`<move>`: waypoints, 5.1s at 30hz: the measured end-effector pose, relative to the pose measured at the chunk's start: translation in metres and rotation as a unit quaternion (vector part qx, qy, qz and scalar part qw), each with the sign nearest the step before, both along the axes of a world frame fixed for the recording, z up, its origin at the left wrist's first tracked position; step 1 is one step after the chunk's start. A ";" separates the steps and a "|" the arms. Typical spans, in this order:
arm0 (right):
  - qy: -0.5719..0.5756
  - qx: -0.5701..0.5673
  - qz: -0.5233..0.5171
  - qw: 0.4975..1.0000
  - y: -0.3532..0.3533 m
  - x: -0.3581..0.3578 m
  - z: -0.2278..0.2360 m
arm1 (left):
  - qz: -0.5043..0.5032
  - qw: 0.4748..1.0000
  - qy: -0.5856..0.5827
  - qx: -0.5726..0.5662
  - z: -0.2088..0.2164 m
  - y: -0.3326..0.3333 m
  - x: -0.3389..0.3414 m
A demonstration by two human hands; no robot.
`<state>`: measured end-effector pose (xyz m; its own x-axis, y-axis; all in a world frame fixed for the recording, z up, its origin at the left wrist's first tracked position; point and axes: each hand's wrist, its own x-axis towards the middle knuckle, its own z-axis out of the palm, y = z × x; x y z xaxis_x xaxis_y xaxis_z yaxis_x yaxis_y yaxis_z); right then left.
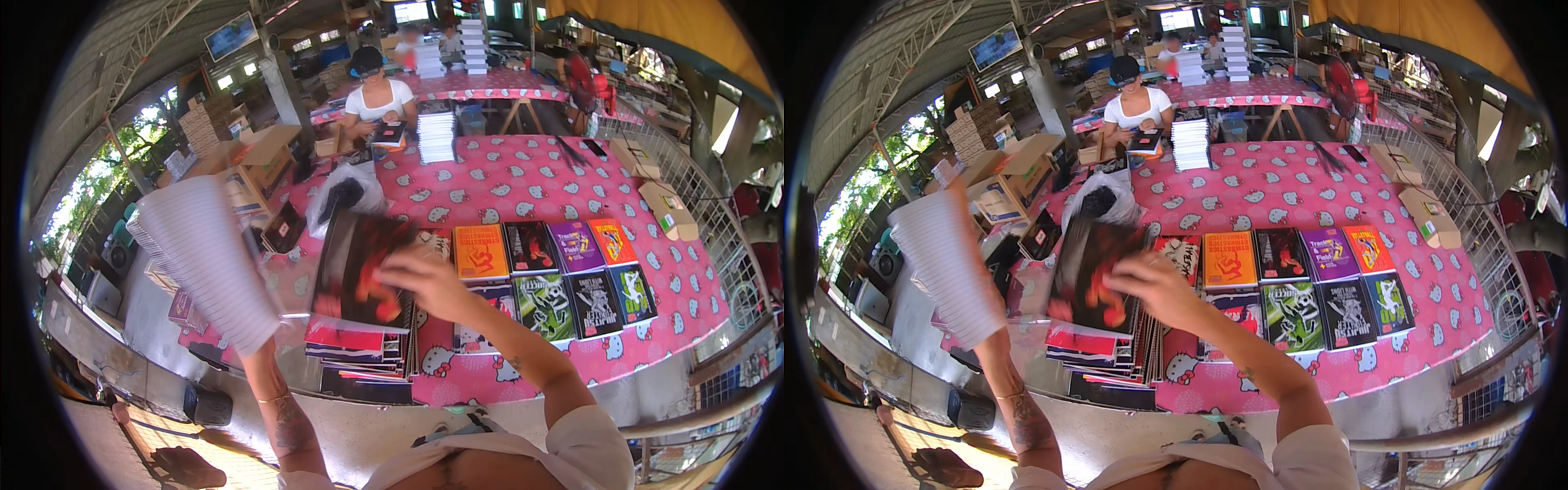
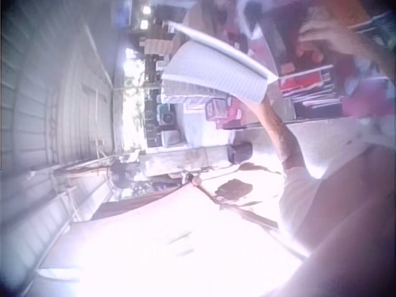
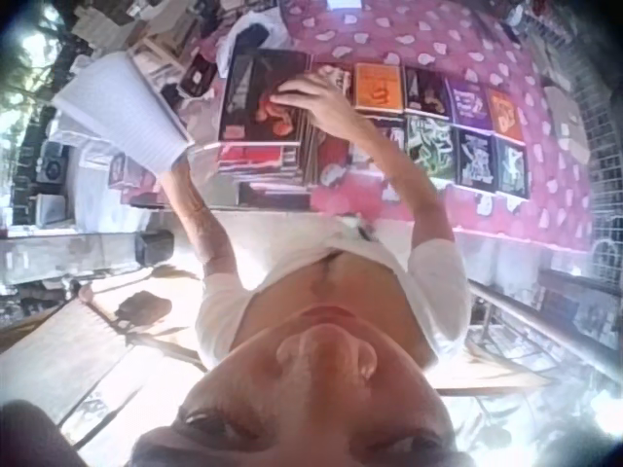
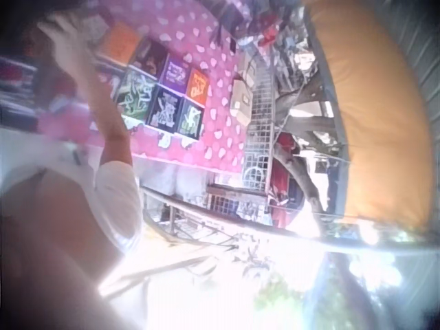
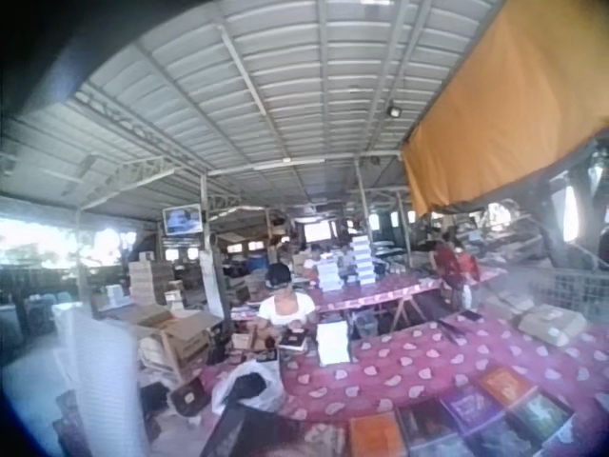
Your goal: The person sorts various spiral notebooks by their cover design into stacks on a table and then places a stack of sorted notebooks into a clear plastic bag.
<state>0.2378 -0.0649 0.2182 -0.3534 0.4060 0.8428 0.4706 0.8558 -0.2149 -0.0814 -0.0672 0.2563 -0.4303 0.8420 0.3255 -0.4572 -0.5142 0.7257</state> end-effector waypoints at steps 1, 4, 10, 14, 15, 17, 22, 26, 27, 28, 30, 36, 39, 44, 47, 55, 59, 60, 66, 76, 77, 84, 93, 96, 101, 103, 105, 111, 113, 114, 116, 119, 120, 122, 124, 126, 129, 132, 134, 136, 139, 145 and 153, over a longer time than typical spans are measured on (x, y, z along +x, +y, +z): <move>-0.088 -0.115 0.061 0.988 0.007 0.004 -0.032 | -0.011 0.976 0.215 -0.019 -0.001 -0.001 0.016; 0.017 -0.067 0.014 0.997 -0.001 0.016 -0.045 | 0.001 0.644 0.763 -0.060 -0.040 0.007 0.017; 0.095 -0.084 -0.378 0.917 0.021 0.207 -0.122 | 0.223 0.768 0.588 0.120 -0.003 -0.026 0.097; 0.065 -0.383 -0.606 0.694 0.004 0.367 -0.195 | 0.123 0.848 0.486 0.171 -0.052 -0.077 0.216; 0.062 -0.506 -0.540 0.670 0.006 0.376 -0.198 | 0.044 0.824 0.527 0.202 -0.061 -0.078 0.255; -0.094 -0.395 -0.594 0.694 -0.001 0.372 -0.219 | -0.169 0.819 0.533 0.128 -0.092 -0.066 0.354; 0.351 -0.639 -0.094 0.678 0.022 0.349 -0.170 | -0.086 0.767 0.635 0.034 -0.247 0.055 0.473; -0.009 -0.253 -0.710 0.657 -0.018 0.506 -0.235 | -0.087 0.593 0.794 -0.102 -0.245 0.053 0.548; -0.065 -0.236 -0.711 0.659 -0.031 0.520 -0.254 | -0.100 0.612 0.772 -0.138 -0.242 0.056 0.547; -0.115 -0.217 -0.709 0.661 -0.037 0.527 -0.265 | -0.091 0.611 0.772 -0.147 -0.240 0.064 0.540; -0.101 -0.269 -0.648 0.705 -0.030 0.546 -0.261 | -0.112 0.691 0.671 -0.246 -0.242 0.086 0.535; -0.048 -0.359 -0.538 0.761 -0.026 0.547 -0.209 | -0.213 0.871 0.437 -0.072 -0.171 0.063 0.476; 0.107 -0.156 -0.528 0.828 -0.052 0.524 -0.180 | -0.299 0.904 0.301 0.046 -0.075 -0.017 0.405; 0.592 -0.246 -0.190 0.744 -0.051 0.418 -0.091 | -0.090 0.907 0.408 0.060 -0.017 -0.080 0.231; 0.664 -0.246 -0.046 0.704 -0.043 0.305 -0.021 | 0.174 0.906 0.371 0.104 0.014 -0.096 0.143; 0.450 -0.168 0.044 0.876 -0.012 0.054 0.035 | -0.123 0.983 0.096 0.095 0.049 0.005 0.000; -0.023 -0.078 0.030 0.996 0.007 0.012 -0.021 | -0.022 0.895 0.439 -0.076 0.021 0.028 0.012; -0.017 -0.108 0.038 0.993 0.005 0.008 -0.035 | 0.023 0.808 0.580 -0.104 0.010 0.025 0.028; 0.152 -0.283 -0.120 0.939 -0.067 0.088 -0.089 | 0.387 0.567 0.722 0.088 0.012 -0.027 0.088; -0.032 -0.450 -0.629 0.633 -0.204 0.403 -0.222 | -0.165 0.622 0.696 0.318 -0.202 -0.148 0.426; -0.048 -0.433 -0.630 0.643 -0.222 0.425 -0.228 | -0.168 0.615 0.695 0.333 -0.212 -0.156 0.460; -0.098 -0.348 -0.727 0.584 -0.240 0.489 -0.231 | -0.140 0.520 0.741 0.400 -0.285 -0.146 0.548; 0.076 -0.458 -0.709 0.531 -0.309 0.601 -0.236 | -0.440 0.804 0.376 0.134 -0.054 -0.099 0.458; 0.079 -0.444 -0.707 0.544 -0.300 0.597 -0.211 | -0.306 0.836 0.433 0.140 0.012 -0.120 0.336; 0.373 -0.353 -0.296 0.805 -0.248 0.466 -0.085 | 0.238 0.820 0.465 0.235 0.074 -0.155 0.151; 0.503 -0.331 -0.177 0.779 -0.248 0.400 -0.030 | 0.496 0.610 0.545 0.290 0.096 -0.146 0.099; 0.541 -0.267 -0.036 0.797 -0.228 0.317 0.018 | 0.514 0.573 0.546 0.330 0.130 -0.131 0.082; 0.407 -0.377 0.084 0.828 -0.082 0.060 0.029 | 0.386 0.726 0.520 0.230 0.184 -0.043 -0.002; 0.173 -0.306 -0.056 0.935 -0.038 0.016 -0.010 | 0.223 0.804 0.516 0.193 0.180 0.011 0.009; 0.031 -0.378 -0.150 0.913 -0.039 -0.006 -0.010 | 0.133 0.823 0.528 0.159 0.166 0.026 0.023; 0.038 -0.312 -0.202 0.928 -0.044 -0.023 -0.016 | 0.028 0.762 0.636 0.116 0.108 0.061 0.051; 0.175 -0.244 -0.174 0.938 -0.044 -0.017 -0.035 | -0.105 0.529 0.840 0.065 0.017 0.095 0.073; 0.197 -0.282 -0.145 0.928 -0.045 -0.007 -0.052 | -0.084 0.501 0.856 0.089 -0.004 0.099 0.057; 0.146 -0.274 -0.215 0.926 -0.058 0.071 -0.108 | 0.080 0.521 0.837 0.147 0.028 0.076 0.069; 0.074 -0.379 -0.465 0.797 -0.103 0.161 -0.173 | 0.052 0.638 0.738 0.213 0.052 0.002 0.104; -0.006 -0.438 -0.578 0.689 -0.120 0.173 -0.214 | -0.144 0.661 0.687 0.266 0.025 -0.072 0.136; -0.047 -0.504 -0.548 0.666 -0.120 0.185 -0.219 | -0.201 0.602 0.702 0.322 -0.094 -0.123 0.230; 0.007 -0.518 -0.558 0.648 -0.125 0.198 -0.219 | -0.119 0.568 0.784 0.218 -0.242 -0.080 0.256; 0.027 -0.451 -0.630 0.631 -0.124 0.219 -0.214 | -0.085 0.577 0.781 0.226 -0.265 -0.065 0.266; 0.059 -0.510 -0.597 0.616 -0.132 0.237 -0.211 | -0.301 0.506 0.807 0.050 -0.224 -0.084 0.272; 0.084 -0.500 -0.560 0.655 -0.133 0.282 -0.195 | -0.314 0.694 0.648 0.022 -0.140 -0.102 0.266; 0.303 -0.344 -0.250 0.853 -0.116 0.258 -0.040 | -0.545 0.766 0.330 0.091 0.026 -0.084 0.160; 0.303 -0.259 -0.083 0.913 -0.042 0.063 0.055 | -0.121 0.831 0.532 0.107 0.190 0.001 0.026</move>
<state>0.3006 -0.1065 0.2734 0.2173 0.8116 0.5423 0.2439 0.4928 -0.8352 -0.0550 -0.0662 0.4461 0.3706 0.7356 0.5670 0.2756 -0.6701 0.6892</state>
